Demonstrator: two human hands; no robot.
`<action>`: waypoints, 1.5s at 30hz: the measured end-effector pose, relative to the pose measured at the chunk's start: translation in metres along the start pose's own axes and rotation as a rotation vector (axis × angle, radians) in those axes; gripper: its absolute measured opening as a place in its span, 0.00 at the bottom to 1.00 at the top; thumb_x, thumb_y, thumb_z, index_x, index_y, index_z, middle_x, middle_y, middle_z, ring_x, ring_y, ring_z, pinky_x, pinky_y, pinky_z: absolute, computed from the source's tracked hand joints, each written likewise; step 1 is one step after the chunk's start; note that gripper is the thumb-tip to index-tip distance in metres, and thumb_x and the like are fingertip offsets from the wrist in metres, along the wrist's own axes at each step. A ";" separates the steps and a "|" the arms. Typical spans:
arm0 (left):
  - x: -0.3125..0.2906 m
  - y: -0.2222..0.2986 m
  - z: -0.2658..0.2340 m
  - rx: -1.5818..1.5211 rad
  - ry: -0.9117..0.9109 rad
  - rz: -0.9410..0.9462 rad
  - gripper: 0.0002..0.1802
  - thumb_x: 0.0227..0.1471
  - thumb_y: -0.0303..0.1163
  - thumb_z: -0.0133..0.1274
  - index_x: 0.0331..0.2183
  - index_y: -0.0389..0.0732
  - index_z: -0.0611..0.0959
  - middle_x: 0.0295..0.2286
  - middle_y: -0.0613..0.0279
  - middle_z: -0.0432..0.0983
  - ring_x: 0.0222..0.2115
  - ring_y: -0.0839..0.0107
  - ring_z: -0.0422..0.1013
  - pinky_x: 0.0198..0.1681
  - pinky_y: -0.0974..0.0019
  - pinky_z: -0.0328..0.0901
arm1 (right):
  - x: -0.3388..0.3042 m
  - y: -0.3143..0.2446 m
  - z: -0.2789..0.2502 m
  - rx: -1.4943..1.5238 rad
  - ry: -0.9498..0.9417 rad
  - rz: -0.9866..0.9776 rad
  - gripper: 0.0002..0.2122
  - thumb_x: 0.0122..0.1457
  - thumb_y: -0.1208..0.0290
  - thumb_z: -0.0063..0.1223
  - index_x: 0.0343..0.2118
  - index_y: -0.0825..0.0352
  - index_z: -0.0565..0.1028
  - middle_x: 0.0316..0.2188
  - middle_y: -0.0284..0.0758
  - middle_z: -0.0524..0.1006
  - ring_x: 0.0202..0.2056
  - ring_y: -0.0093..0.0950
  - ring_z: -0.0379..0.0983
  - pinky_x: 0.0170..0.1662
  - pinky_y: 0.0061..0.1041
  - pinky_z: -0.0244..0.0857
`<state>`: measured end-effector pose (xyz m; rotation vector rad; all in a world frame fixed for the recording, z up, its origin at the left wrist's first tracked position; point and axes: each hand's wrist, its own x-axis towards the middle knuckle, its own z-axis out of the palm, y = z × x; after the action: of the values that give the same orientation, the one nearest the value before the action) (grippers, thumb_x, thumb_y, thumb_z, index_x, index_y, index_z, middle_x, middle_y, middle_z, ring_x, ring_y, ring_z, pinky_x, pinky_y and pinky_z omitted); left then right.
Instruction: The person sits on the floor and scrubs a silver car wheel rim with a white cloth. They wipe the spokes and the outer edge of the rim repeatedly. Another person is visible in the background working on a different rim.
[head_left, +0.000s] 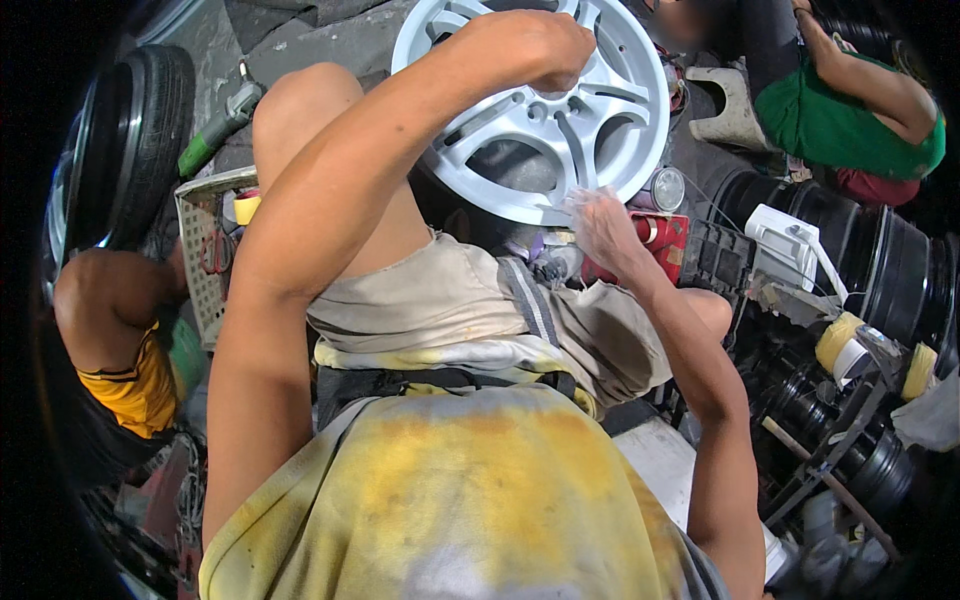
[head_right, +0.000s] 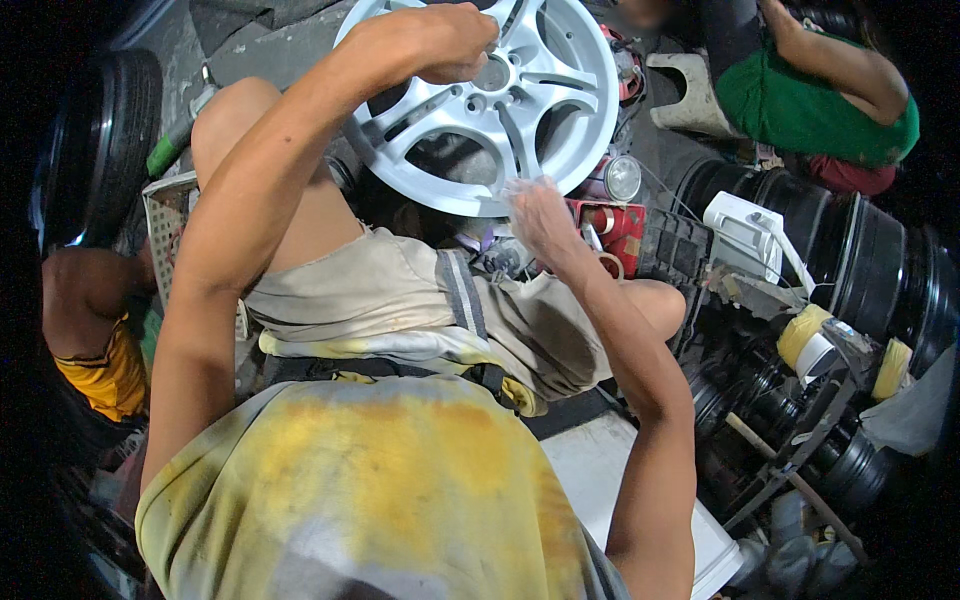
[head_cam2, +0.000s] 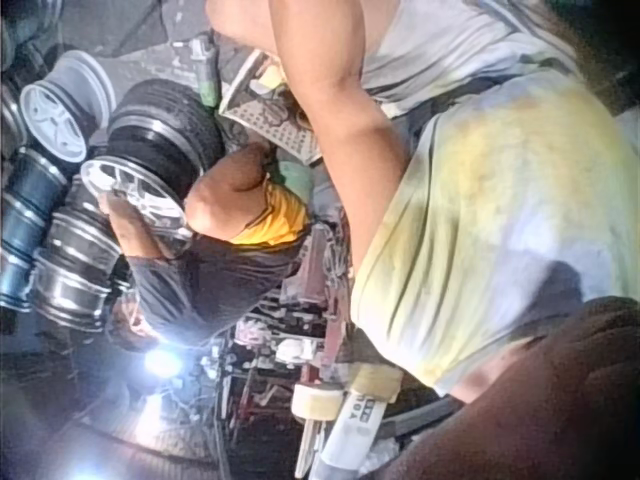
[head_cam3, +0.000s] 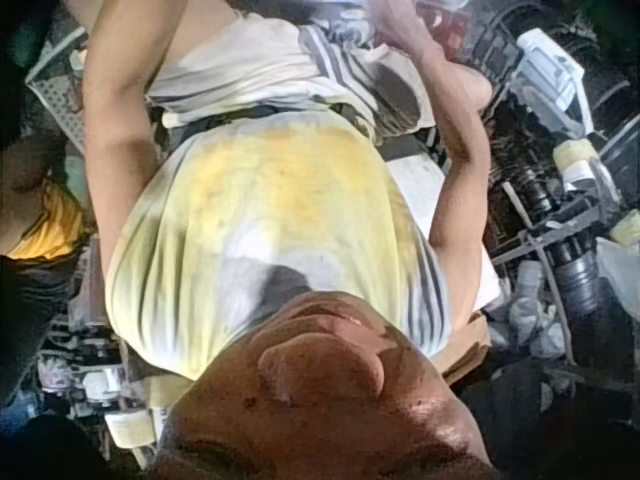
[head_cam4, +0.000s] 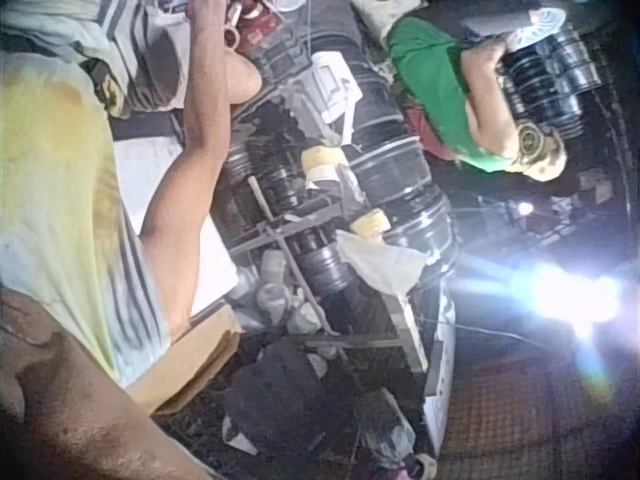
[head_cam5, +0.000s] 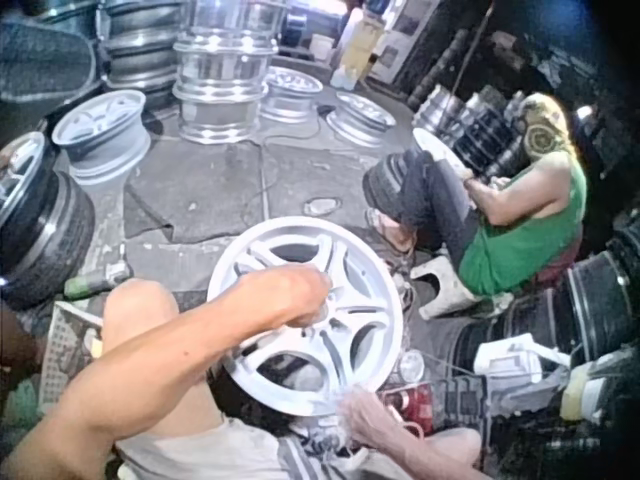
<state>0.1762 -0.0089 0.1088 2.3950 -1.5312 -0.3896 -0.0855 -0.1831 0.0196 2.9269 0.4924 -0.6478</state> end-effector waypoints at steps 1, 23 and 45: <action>0.000 -0.001 0.006 -0.014 0.031 -0.017 0.11 0.44 0.31 0.52 0.25 0.36 0.86 0.27 0.44 0.81 0.32 0.51 0.79 0.37 0.53 0.72 | -0.002 0.002 -0.001 0.009 0.079 -0.043 0.13 0.53 0.75 0.48 0.40 0.62 0.79 0.43 0.37 0.79 0.45 0.32 0.75 0.51 0.37 0.61; -0.011 0.005 -0.009 -0.080 -0.042 -0.092 0.13 0.46 0.31 0.51 0.30 0.34 0.86 0.30 0.40 0.81 0.34 0.52 0.80 0.39 0.51 0.73 | -0.041 0.028 0.000 0.301 0.390 0.079 0.16 0.55 0.79 0.47 0.45 0.66 0.79 0.43 0.41 0.78 0.47 0.41 0.74 0.56 0.38 0.64; -0.010 -0.011 -0.002 0.008 -0.039 -0.019 0.11 0.45 0.31 0.52 0.28 0.35 0.86 0.28 0.45 0.82 0.33 0.51 0.79 0.37 0.54 0.72 | -0.013 0.030 -0.010 0.288 -0.033 0.046 0.12 0.52 0.77 0.47 0.37 0.67 0.80 0.39 0.44 0.79 0.43 0.41 0.75 0.50 0.39 0.66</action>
<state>0.1818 0.0051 0.1079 2.4239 -1.5304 -0.4372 -0.0824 -0.2130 0.0354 3.1761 0.3538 -0.8224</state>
